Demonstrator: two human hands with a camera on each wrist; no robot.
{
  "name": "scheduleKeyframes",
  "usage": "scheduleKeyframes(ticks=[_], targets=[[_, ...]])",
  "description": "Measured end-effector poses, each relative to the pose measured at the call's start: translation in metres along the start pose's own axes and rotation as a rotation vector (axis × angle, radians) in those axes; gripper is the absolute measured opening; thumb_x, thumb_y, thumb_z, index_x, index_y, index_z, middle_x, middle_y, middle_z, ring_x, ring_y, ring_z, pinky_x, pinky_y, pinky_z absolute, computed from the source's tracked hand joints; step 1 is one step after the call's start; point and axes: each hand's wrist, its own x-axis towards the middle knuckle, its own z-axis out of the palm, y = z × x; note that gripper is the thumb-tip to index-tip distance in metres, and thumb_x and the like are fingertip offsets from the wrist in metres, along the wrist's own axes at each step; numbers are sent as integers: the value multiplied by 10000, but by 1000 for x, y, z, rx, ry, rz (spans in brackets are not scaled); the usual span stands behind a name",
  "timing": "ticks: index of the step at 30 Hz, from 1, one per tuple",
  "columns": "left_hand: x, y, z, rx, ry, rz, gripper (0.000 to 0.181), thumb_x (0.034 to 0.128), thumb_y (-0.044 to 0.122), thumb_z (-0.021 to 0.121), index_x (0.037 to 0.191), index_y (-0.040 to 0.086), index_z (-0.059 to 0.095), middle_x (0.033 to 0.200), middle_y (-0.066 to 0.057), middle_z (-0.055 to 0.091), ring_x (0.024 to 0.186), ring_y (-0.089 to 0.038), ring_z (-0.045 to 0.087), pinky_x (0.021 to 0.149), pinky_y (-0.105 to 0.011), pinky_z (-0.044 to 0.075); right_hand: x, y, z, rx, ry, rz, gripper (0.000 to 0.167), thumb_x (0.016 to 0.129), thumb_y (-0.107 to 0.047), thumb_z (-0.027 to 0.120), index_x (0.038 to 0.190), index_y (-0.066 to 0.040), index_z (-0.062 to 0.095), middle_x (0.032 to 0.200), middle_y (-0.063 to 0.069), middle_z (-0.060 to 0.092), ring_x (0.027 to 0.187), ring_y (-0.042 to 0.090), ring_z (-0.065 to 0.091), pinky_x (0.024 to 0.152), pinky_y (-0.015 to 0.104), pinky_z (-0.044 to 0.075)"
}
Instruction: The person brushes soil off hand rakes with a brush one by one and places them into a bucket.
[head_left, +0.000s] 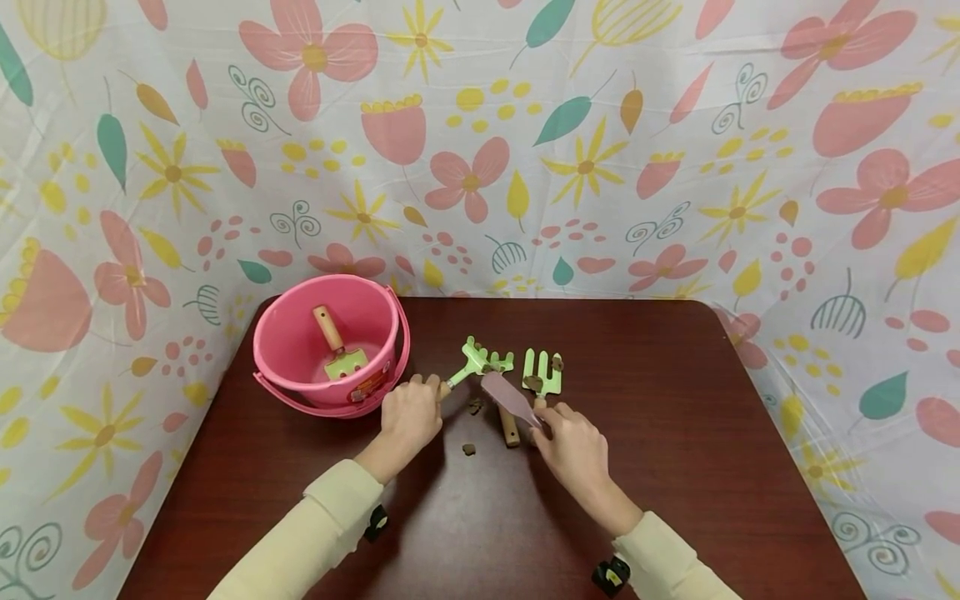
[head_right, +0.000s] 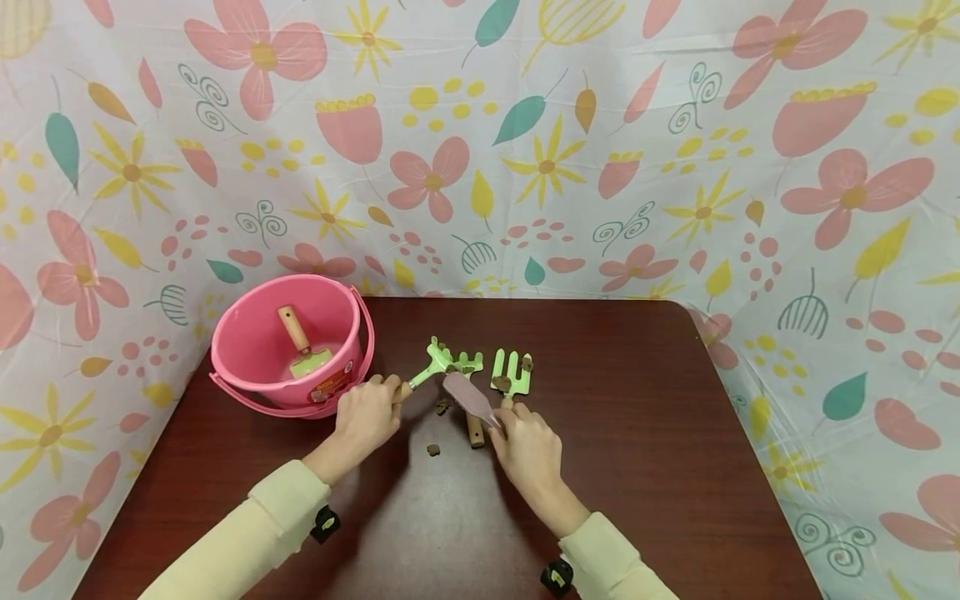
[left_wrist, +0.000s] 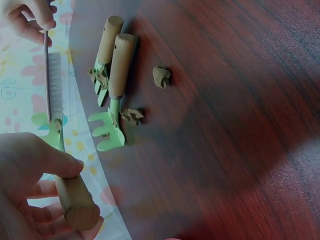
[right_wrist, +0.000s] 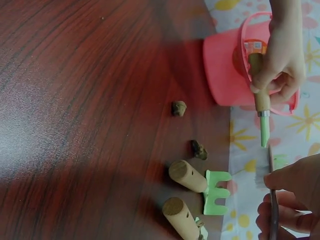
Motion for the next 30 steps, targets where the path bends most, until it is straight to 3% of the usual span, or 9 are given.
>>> scheduleKeyframes(ticks=[15,21,30], targets=[[-9,10,-3,16,-36,55,184,725,225,701,816,122,578,669,-51,527,560,-241,570,407,-355,427,15,-10,3,-21,81,-82,243,694,-180,771,927,-140,717,759,3,610,596,205,560,415,345,422],[-10,12,-5,12,16,81,187,715,221,708,802,118,578,649,-45,520,535,-229,559,391,-346,413,17,-14,5,-42,84,-66,222,685,-174,780,893,-127,718,738,13,607,580,203,550,406,355,426],[-8,13,-3,28,76,64,186,708,213,708,777,114,567,642,-53,521,534,-232,552,387,-350,409,16,-17,2,-12,42,-14,199,699,-189,774,881,-136,715,737,-2,613,572,192,566,403,365,424]])
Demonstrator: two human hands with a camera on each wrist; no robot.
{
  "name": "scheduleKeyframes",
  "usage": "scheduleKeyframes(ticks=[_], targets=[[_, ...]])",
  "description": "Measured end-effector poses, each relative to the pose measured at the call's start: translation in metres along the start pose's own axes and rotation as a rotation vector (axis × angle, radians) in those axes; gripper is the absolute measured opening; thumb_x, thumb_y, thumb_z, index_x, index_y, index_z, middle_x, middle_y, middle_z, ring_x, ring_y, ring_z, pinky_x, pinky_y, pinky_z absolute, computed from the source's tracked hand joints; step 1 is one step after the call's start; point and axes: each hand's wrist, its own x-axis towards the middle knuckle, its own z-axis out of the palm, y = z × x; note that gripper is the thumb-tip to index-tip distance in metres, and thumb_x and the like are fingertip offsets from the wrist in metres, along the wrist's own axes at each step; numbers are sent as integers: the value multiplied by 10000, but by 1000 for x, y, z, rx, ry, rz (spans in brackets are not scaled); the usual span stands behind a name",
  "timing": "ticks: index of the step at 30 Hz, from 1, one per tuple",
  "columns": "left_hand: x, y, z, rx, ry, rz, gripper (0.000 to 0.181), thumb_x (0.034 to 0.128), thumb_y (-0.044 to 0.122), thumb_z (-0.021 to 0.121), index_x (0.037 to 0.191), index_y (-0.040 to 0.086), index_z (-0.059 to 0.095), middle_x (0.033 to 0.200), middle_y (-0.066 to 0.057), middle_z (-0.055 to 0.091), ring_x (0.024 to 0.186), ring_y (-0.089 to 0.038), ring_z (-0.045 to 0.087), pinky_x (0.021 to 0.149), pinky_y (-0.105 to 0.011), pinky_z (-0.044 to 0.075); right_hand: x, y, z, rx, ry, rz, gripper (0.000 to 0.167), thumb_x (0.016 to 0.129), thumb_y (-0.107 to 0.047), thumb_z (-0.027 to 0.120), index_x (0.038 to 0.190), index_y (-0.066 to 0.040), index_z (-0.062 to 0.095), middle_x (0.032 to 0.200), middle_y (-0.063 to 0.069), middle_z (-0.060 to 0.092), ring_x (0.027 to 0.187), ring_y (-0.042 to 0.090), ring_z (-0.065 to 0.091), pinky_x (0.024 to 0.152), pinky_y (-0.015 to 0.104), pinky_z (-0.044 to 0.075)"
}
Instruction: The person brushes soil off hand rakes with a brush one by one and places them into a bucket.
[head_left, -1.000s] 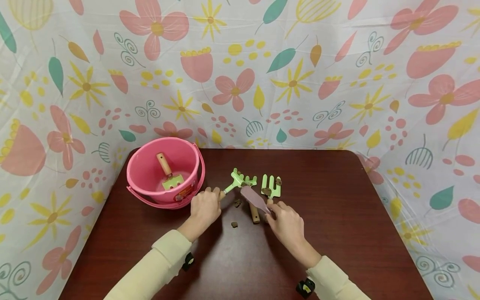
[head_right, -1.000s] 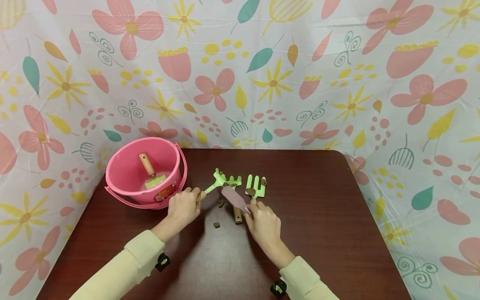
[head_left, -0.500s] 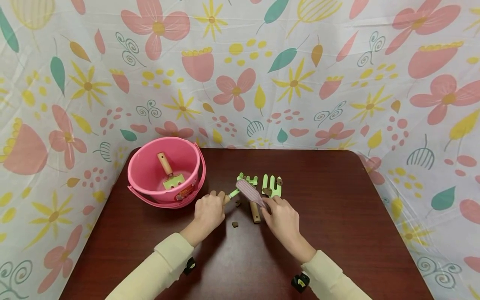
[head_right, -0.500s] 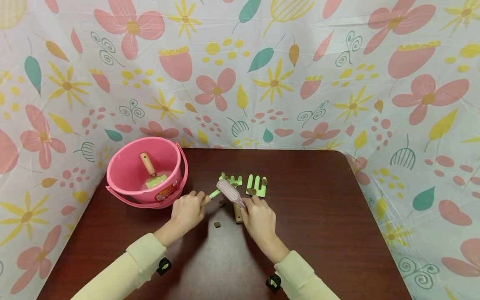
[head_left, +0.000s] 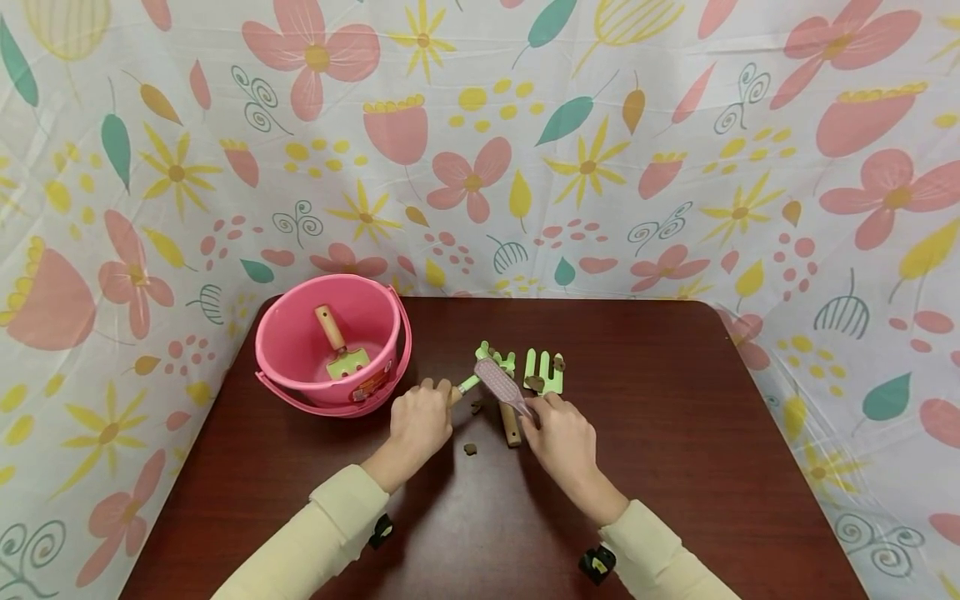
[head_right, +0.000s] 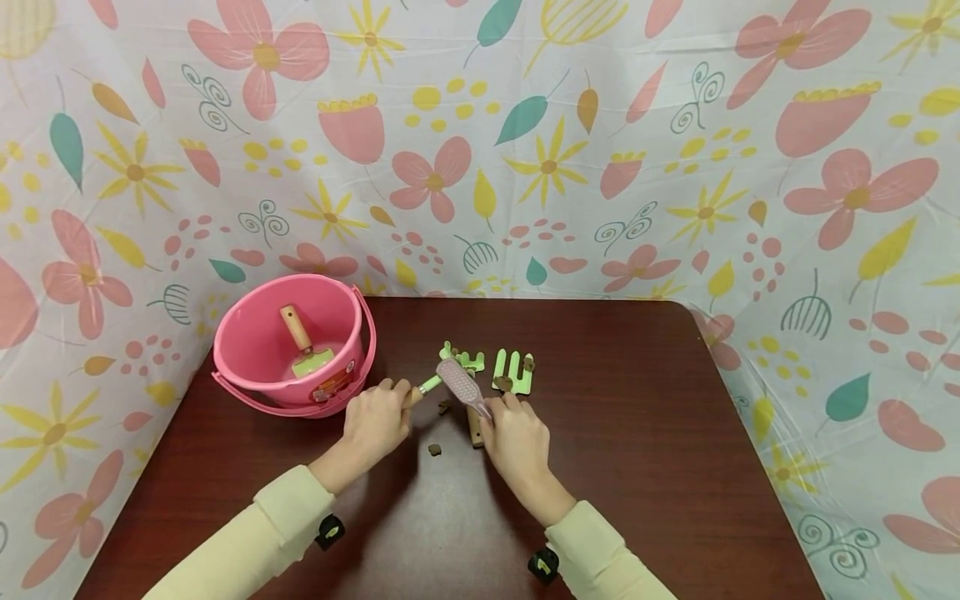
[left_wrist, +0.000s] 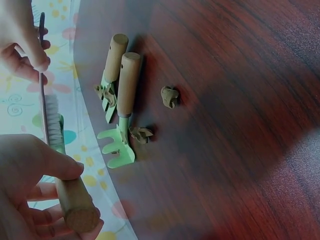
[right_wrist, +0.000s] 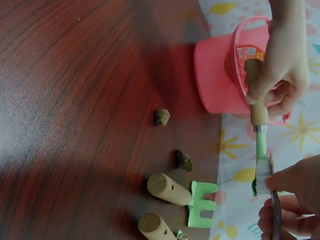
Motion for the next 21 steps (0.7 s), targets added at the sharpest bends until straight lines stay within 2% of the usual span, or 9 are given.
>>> scheduleKeyframes(ticks=[13,21], targets=[[-1,-5,5,-16,25,-17,177,698,195,715,765,104,578,634,-57,522,529,-243,551,392,-361,409,-8,8,-2,11,-8,1,195,675,-171,774,859,-149,712,729,-16,603,553,195,567,394,362,409],[1,-9,5,-11,8,-30,166,712,195,700,790,106,584,650,-61,525,545,-249,565,403,-373,427,-14,12,-4,14,-42,4,200,680,-164,768,871,-151,713,711,-19,584,530,179,533,382,325,379]])
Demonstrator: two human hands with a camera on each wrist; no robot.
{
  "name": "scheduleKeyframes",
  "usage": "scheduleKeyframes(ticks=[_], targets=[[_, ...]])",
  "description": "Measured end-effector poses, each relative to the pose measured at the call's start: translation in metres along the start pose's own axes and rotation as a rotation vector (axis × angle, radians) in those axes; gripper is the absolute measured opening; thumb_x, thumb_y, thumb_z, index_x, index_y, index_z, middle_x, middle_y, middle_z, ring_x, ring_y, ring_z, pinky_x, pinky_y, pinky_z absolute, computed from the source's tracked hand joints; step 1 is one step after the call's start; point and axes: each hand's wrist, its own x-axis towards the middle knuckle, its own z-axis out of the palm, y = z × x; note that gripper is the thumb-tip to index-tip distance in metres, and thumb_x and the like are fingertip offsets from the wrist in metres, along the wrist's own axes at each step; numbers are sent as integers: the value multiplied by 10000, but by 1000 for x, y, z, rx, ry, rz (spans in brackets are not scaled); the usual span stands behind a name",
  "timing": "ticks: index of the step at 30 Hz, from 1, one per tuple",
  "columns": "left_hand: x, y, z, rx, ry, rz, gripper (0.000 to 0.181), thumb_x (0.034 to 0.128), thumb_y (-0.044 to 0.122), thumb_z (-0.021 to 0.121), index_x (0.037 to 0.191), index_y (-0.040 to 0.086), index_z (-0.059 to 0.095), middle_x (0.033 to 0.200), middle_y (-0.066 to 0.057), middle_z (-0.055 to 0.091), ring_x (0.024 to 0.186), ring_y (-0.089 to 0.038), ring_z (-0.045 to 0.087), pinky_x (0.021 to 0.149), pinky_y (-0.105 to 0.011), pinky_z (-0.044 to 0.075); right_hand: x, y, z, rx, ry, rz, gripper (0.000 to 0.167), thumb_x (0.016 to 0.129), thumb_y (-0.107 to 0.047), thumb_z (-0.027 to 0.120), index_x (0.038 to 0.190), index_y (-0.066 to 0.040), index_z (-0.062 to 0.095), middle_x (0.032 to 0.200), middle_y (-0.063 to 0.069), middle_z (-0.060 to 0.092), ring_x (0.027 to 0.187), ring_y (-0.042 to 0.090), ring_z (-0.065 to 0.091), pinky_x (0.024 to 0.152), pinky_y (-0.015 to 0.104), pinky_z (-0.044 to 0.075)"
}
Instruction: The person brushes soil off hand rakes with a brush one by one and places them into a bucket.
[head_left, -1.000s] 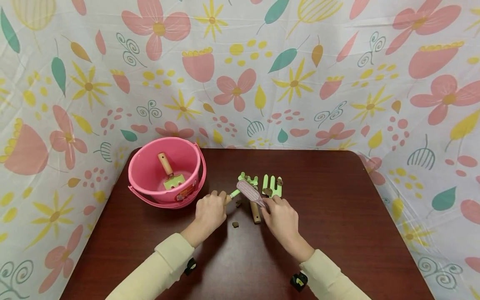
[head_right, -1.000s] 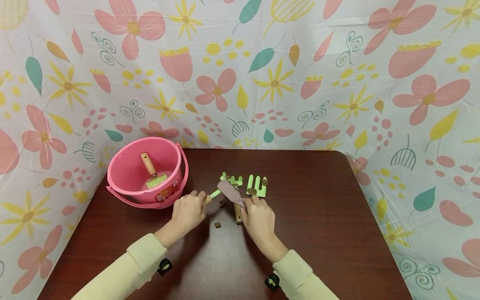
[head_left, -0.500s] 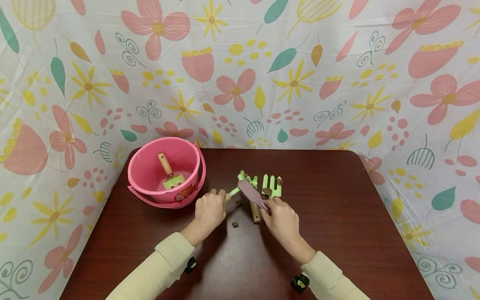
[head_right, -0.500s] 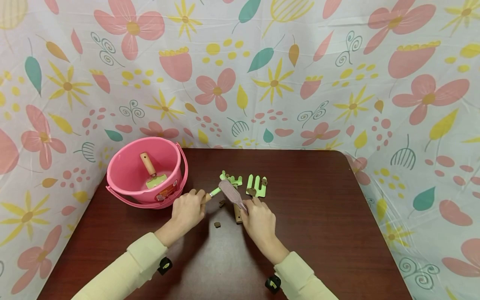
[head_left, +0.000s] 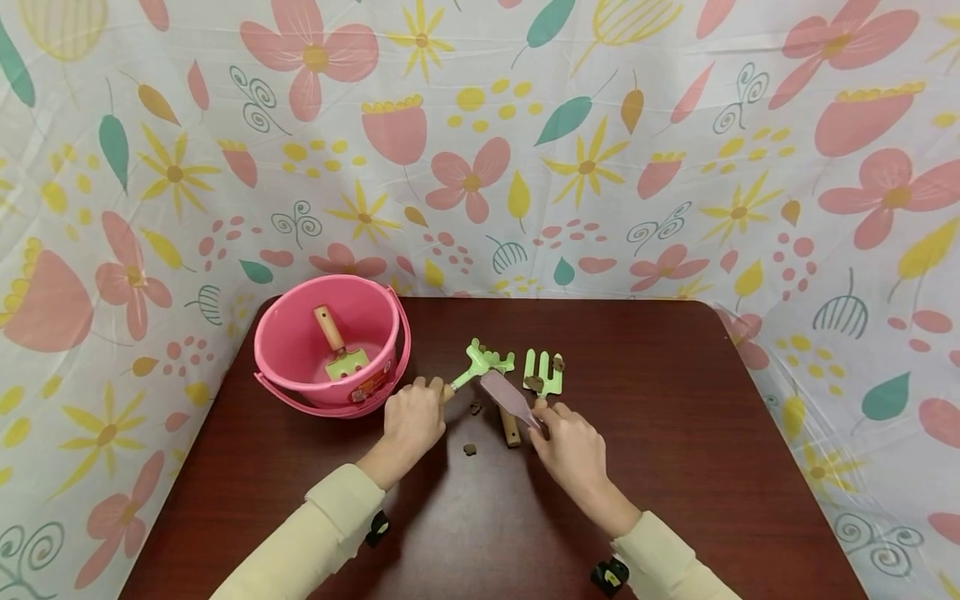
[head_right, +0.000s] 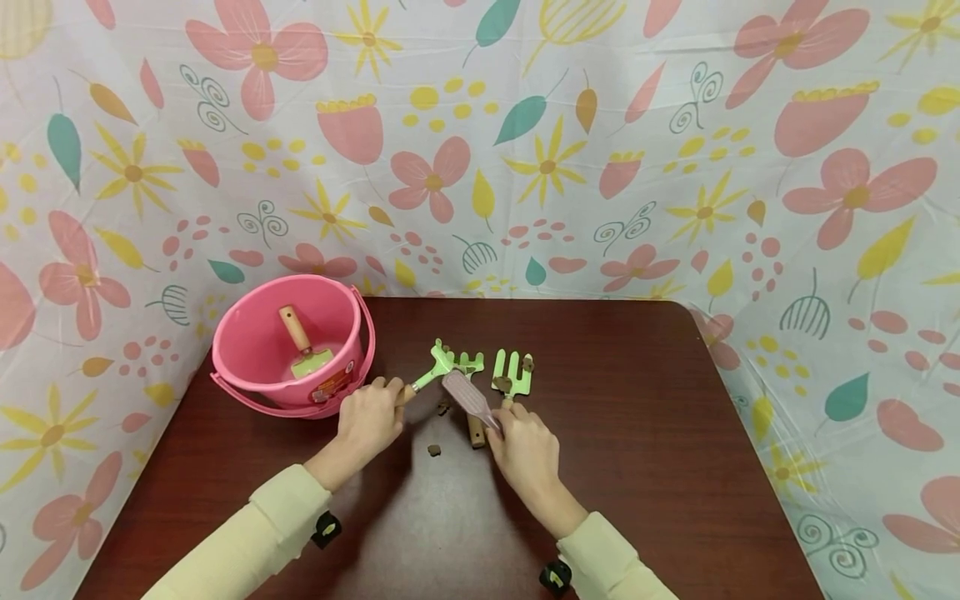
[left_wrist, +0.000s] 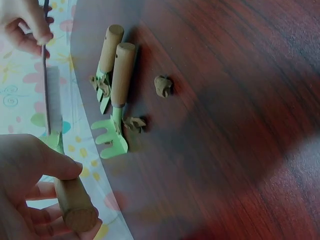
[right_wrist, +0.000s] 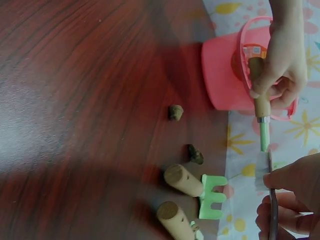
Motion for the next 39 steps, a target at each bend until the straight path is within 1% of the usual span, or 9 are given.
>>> scheduleKeyframes(ticks=[3,8,14,18,21,24,28,32,39], targets=[[0,-3,0,3,-14,-18,168,717,194,699,791,101,581,655,-67,526,549,-262,572,409,-385,433,-3,3,1,-3,-14,-2,232,667,-175,780,888,-155,711,723,-24,587,561,201,561,397,344,400],[1,-6,1,-1,-11,-20,164,729,195,691,791,94,579,654,-74,529,547,-275,577,403,-391,430,-5,7,3,7,-12,-20,252,662,-180,789,900,-154,712,729,-27,588,573,197,567,412,348,412],[0,-5,0,-7,-35,-23,168,719,186,695,792,97,572,663,-73,527,559,-273,576,413,-393,428,-1,2,4,8,44,-68,234,666,-178,785,889,-151,719,716,-30,576,557,174,543,407,324,404],[-3,-1,0,3,-61,-3,185,704,189,701,802,106,569,669,-63,524,554,-249,561,406,-373,423,4,-2,6,-20,88,-98,222,677,-176,779,886,-137,715,748,-8,596,583,194,549,419,334,420],[-5,2,-1,7,-71,14,191,707,197,702,818,110,574,664,-55,518,539,-232,546,394,-354,412,8,-3,8,-44,98,-109,220,689,-172,775,893,-122,712,763,10,609,583,201,542,417,330,423],[-6,5,-3,3,-64,23,193,710,200,704,823,105,578,651,-49,507,529,-226,543,386,-342,402,9,-5,7,-79,94,-117,230,694,-171,775,905,-109,710,768,22,614,579,210,537,417,329,424],[-5,8,-4,17,-27,25,191,708,204,706,799,100,574,644,-52,508,536,-233,554,389,-347,408,9,-7,7,-112,91,-125,233,694,-171,775,905,-98,707,771,30,612,575,220,535,413,332,424],[-4,7,-6,43,7,21,202,699,216,710,782,101,566,649,-55,514,541,-235,554,396,-353,417,9,-7,7,-102,89,-113,235,689,-174,778,902,-105,709,778,29,615,587,216,548,412,339,436],[-4,6,-5,49,22,17,210,691,221,724,773,107,567,653,-54,514,541,-233,547,394,-353,415,6,-6,4,-66,65,-67,240,667,-165,788,894,-121,721,787,19,622,601,209,569,422,353,446]])
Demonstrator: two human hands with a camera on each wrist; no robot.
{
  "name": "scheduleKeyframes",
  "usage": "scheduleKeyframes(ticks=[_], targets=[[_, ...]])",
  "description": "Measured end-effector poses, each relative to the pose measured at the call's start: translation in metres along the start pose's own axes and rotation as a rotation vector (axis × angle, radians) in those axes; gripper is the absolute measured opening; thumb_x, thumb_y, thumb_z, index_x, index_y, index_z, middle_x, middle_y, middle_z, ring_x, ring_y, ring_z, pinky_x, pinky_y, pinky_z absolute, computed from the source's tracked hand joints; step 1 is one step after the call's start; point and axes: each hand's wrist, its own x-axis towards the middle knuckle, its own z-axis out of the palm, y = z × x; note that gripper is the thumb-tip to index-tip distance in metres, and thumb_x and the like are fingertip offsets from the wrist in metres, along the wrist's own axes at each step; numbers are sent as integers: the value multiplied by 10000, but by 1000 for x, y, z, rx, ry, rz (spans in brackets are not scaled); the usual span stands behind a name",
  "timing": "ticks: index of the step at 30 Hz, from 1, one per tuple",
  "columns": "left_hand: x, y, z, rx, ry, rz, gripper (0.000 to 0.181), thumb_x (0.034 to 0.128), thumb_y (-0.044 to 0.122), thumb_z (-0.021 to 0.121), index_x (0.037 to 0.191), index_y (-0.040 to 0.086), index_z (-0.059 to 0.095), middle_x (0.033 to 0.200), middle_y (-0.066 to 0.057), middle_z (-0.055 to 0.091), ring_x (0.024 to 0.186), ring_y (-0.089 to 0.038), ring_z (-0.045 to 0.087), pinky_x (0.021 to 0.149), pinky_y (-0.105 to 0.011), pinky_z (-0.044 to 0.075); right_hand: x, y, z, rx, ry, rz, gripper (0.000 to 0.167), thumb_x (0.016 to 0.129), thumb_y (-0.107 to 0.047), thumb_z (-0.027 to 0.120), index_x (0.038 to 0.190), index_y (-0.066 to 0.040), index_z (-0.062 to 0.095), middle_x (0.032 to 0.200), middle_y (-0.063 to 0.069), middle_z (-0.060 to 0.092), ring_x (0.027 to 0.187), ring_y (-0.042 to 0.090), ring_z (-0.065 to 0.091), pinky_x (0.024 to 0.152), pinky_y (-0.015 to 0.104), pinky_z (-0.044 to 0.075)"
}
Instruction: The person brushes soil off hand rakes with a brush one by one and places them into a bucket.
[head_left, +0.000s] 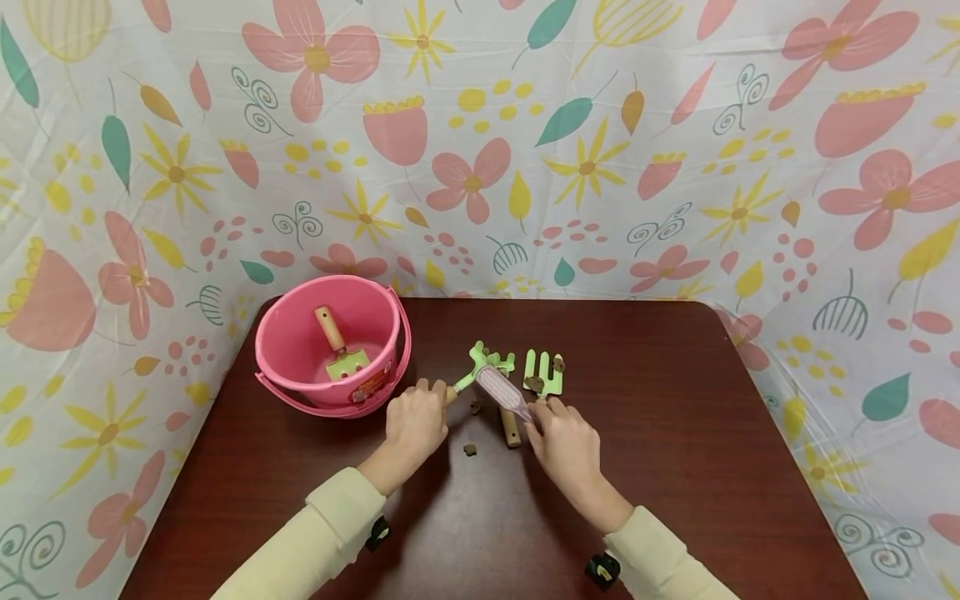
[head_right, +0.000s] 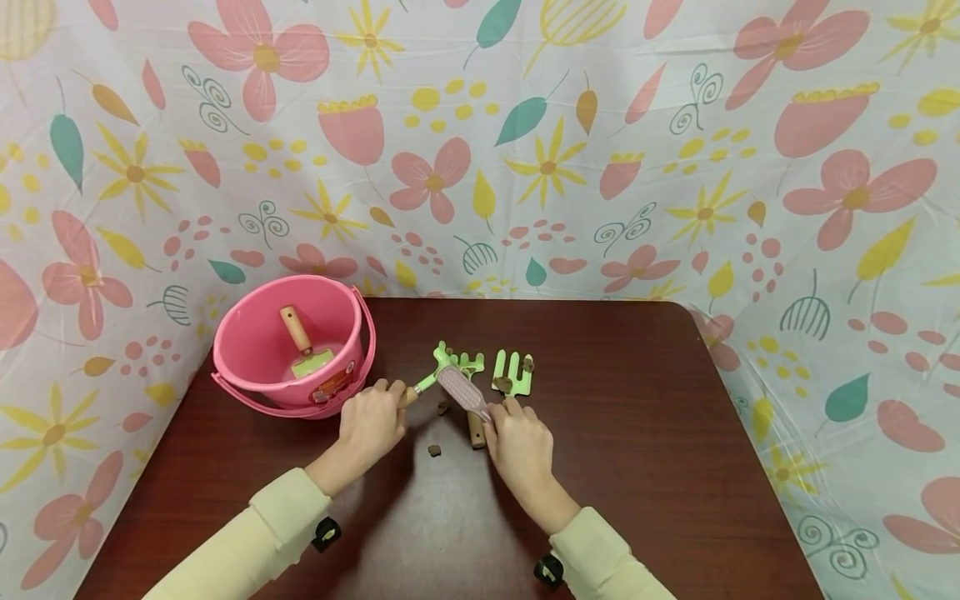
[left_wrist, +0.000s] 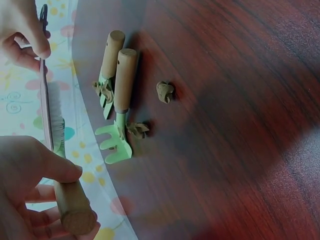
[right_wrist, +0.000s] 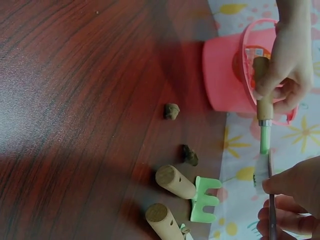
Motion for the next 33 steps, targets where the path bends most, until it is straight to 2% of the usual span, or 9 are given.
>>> scheduleKeyframes(ticks=[12,18,33], targets=[[1,-4,2,-10,20,-3,196,697,205,711,786,93,576,673,-72,537,565,-255,572,412,-386,442,-6,5,-4,21,-33,24,223,668,-173,790,873,-139,712,724,-8,575,575,198,559,391,349,413],[3,-9,2,-30,45,-31,191,697,187,711,773,87,568,669,-83,539,560,-273,580,420,-400,450,-11,10,-3,12,-48,18,246,664,-192,789,892,-142,711,730,-5,570,592,216,569,404,358,412],[4,-13,2,-47,21,-38,190,695,185,712,782,94,570,661,-82,536,547,-276,572,397,-390,423,-14,15,-3,24,-34,19,275,670,-195,792,929,-143,712,751,-1,598,601,207,566,410,364,422]])
